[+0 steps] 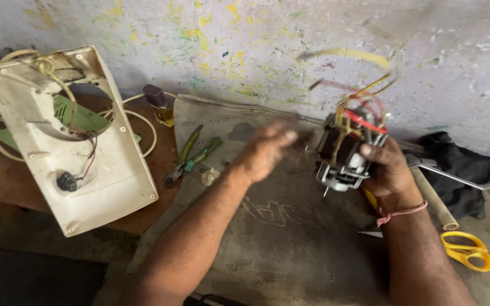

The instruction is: The person disassembles and adjusts a blender motor unit by hand. They use a screwdriver, pliers, and a wrench to detach wires and loosen components on a workbench.

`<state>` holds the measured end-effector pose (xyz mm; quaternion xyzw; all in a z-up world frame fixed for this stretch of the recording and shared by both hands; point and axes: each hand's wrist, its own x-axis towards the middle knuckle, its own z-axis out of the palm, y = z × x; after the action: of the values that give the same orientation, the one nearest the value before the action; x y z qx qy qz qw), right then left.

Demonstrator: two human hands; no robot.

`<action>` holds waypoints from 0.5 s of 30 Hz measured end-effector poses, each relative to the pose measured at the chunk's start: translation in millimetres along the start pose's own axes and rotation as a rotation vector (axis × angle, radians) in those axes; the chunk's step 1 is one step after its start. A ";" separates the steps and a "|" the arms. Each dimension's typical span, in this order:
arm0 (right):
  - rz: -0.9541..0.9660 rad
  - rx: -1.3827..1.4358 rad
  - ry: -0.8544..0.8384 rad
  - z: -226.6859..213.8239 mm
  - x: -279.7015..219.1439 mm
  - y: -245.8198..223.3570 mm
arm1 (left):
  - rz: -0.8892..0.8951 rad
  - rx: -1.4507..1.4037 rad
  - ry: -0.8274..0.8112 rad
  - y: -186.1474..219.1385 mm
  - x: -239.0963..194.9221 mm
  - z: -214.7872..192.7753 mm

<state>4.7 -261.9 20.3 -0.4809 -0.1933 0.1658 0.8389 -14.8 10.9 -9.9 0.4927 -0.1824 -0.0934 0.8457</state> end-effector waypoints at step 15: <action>-0.077 -0.196 0.146 -13.3 1.3 -17.4 | 0.180 1.686 0.215 -6.0 5.0 -35.6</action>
<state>13.9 -279.6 29.5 -0.5638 -0.1653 0.0786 0.8054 4.2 34.6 -30.0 0.9471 -0.1481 0.1883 0.2135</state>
